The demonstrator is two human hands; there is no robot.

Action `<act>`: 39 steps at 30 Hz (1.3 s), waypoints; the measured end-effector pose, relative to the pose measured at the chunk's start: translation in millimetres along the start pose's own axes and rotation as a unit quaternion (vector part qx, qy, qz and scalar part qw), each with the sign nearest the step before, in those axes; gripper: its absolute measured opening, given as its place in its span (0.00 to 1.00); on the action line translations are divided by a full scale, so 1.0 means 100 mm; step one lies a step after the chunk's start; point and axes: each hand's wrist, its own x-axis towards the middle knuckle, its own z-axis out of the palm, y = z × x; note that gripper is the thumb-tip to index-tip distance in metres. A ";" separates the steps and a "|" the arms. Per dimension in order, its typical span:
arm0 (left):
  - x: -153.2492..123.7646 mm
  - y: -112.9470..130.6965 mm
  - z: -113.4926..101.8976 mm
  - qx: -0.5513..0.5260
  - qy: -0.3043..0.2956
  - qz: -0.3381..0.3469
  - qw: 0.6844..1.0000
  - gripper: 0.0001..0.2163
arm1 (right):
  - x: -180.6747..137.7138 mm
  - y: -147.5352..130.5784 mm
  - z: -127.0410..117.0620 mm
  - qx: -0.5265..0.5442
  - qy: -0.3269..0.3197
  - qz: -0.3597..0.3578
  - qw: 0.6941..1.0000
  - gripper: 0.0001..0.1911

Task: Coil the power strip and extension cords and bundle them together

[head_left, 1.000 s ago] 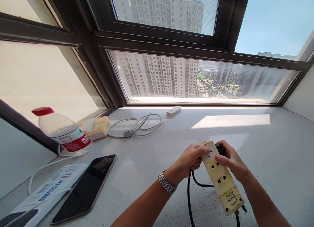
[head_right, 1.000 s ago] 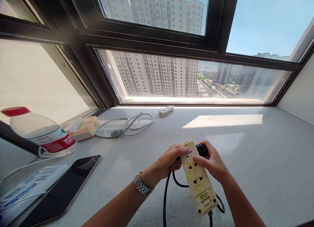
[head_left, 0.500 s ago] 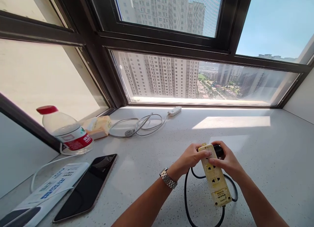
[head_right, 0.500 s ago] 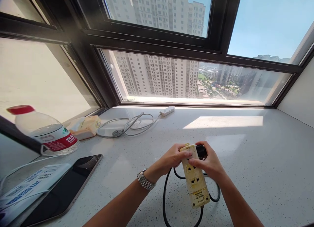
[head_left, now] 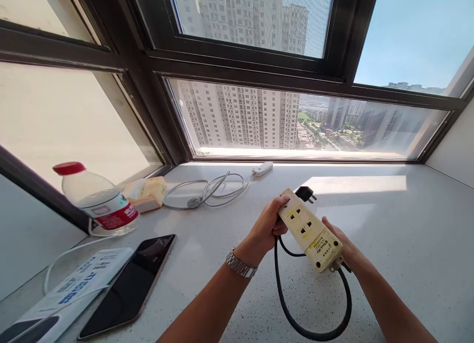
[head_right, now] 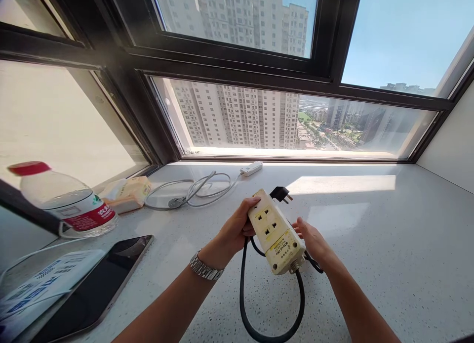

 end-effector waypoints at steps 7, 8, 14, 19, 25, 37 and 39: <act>0.12 0.05 -0.10 -0.053 0.106 0.107 0.987 0.20 | -0.06 0.12 0.11 0.145 -0.183 0.172 0.957 0.38; 0.14 0.05 -0.12 -0.049 0.119 0.124 0.984 0.20 | -0.06 0.14 0.14 0.164 -0.230 0.184 0.941 0.41; 0.18 0.03 -0.18 0.018 0.110 0.128 0.985 0.21 | -0.06 0.21 0.27 0.156 -0.320 0.188 0.915 0.45; 0.18 -0.06 -0.13 0.097 0.067 0.096 0.988 0.20 | -0.03 0.22 0.22 0.186 -0.236 0.121 0.946 0.32; 0.20 -0.17 -0.12 0.111 0.022 0.036 0.993 0.21 | -0.01 0.12 0.18 0.351 -0.139 0.132 0.917 0.42; 0.28 -0.37 -0.18 0.145 -0.030 -0.066 0.987 0.26 | -0.02 0.01 -0.04 0.212 -0.142 0.132 0.958 0.27; 0.30 -0.44 -0.19 0.153 -0.031 -0.057 0.986 0.26 | -0.02 0.00 -0.08 0.189 -0.139 0.130 0.963 0.25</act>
